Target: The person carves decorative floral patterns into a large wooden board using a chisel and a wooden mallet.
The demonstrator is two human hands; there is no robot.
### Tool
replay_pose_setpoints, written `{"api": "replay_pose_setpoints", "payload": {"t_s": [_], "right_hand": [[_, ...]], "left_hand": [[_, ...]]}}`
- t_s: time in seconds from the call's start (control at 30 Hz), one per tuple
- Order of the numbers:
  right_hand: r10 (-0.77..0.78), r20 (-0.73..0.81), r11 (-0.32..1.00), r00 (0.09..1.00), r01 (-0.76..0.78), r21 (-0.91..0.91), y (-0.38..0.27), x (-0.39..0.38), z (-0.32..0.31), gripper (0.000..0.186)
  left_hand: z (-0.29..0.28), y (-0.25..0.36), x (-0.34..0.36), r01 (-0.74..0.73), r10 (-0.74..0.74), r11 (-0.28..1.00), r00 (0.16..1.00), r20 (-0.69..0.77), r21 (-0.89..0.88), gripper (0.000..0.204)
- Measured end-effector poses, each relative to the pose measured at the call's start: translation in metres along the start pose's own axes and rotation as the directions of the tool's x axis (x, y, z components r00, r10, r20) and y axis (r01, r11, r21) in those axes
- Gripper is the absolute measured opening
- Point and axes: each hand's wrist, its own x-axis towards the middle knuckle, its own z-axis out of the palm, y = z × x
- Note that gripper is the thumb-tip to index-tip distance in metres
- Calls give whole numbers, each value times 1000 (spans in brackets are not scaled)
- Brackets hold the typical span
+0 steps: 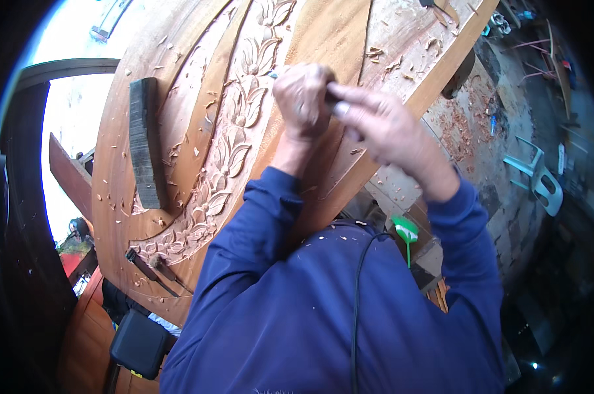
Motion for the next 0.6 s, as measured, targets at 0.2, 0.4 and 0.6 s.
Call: {"api": "replay_pose_setpoints", "payload": {"t_s": [0.2,0.4,0.6], "right_hand": [[-5,-61,887,998,33,461,61,-30,47,45],[13,-117,845,993,52,533,44,-21,65,50],[48,-129,850,990,28,527,26,-20,51,49]], "left_hand": [[-38,32,-3,95,-72,989,978,194,-110,34],[-34,17,5,273,-214,940,939,270,-203,44],[-21,11,9,298,-227,913,938,261,-279,44]]}}
